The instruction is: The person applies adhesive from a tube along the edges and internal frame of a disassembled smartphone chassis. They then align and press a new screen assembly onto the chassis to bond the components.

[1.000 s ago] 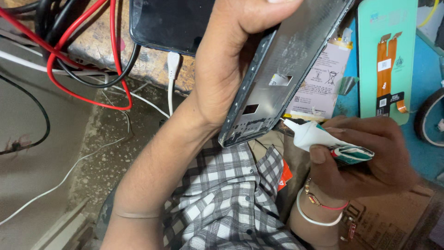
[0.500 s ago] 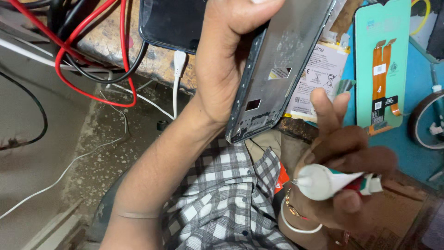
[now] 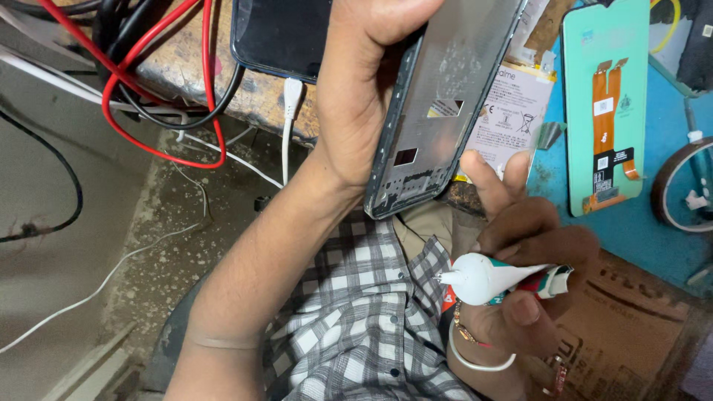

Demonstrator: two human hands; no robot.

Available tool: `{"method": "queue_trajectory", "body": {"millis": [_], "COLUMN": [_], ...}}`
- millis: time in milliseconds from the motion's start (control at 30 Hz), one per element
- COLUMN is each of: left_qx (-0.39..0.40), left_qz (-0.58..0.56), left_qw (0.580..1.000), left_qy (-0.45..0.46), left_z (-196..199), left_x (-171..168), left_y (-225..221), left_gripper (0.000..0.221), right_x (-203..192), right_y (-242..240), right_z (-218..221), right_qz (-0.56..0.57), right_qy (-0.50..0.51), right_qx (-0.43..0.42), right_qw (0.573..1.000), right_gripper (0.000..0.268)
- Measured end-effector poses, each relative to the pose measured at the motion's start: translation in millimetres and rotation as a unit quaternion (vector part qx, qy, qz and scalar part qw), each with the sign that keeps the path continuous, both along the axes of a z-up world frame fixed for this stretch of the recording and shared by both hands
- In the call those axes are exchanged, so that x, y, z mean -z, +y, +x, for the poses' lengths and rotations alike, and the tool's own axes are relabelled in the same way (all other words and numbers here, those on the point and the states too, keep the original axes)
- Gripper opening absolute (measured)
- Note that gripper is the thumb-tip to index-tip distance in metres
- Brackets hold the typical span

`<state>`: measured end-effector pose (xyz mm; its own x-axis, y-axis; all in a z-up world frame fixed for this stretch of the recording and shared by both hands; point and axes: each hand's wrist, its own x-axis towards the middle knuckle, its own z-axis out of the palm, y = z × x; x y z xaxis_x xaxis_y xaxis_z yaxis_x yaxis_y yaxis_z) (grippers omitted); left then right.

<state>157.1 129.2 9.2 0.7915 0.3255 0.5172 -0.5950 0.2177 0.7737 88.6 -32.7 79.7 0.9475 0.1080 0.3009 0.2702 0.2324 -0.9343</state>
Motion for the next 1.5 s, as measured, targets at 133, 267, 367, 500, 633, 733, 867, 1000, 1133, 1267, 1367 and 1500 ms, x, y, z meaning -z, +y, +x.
{"method": "queue_trajectory", "body": {"millis": [133,267,367,500,633,733,867,1000,1133,1267,1367,1500], "left_qx": [-0.001,0.0,0.0,0.002,0.002,0.005,0.009,0.004,0.009,0.01,0.007,0.008], "left_qz": [0.004,0.006,0.007,0.01,0.011,0.009,0.007,0.005,0.004,0.004,0.004,0.0], "left_qw": [1.0,1.0,1.0,1.0,1.0,1.0,1.0,1.0,1.0,1.0,1.0,1.0], "left_qy": [-0.002,0.0,0.003,0.005,0.007,0.01,0.012,0.017,0.022,0.023,0.025,0.024], "left_z": [2,1,0,-2,-4,-4,-3,-3,-5,-4,-6,-4], "left_x": [-1,-2,-3,-4,-5,-3,-3,0,3,1,1,1], "left_y": [1,0,1,2,3,3,3,6,5,6,8,6], "left_gripper": [0.044,0.045,0.045,0.046,0.047,0.047,0.048,0.049,0.05,0.051,0.052,0.053], "right_x": [1,3,4,4,7,14,8,11,16,14,13,12], "right_y": [-3,-8,-9,-7,-15,-20,-34,-35,-44,-44,-40,-41], "right_z": [-4,-7,-11,-21,-14,2,11,4,4,5,4,7], "right_qz": [0.015,-0.004,-0.008,-0.008,-0.052,-0.143,-0.242,-0.239,-0.287,-0.306,-0.303,-0.316], "right_qy": [0.004,0.017,0.014,0.014,-0.046,-0.131,-0.12,-0.065,-0.101,-0.102,-0.1,-0.11], "right_qx": [-0.015,-0.015,-0.024,-0.033,0.057,0.179,0.149,0.161,0.146,0.153,0.154,0.154], "right_qw": [1.0,1.0,1.0,0.999,0.996,0.965,0.951,0.955,0.941,0.934,0.935,0.93], "right_gripper": [0.034,0.036,0.036,0.035,0.033,0.033,0.036,0.036,0.032,0.032,0.033,0.033]}}
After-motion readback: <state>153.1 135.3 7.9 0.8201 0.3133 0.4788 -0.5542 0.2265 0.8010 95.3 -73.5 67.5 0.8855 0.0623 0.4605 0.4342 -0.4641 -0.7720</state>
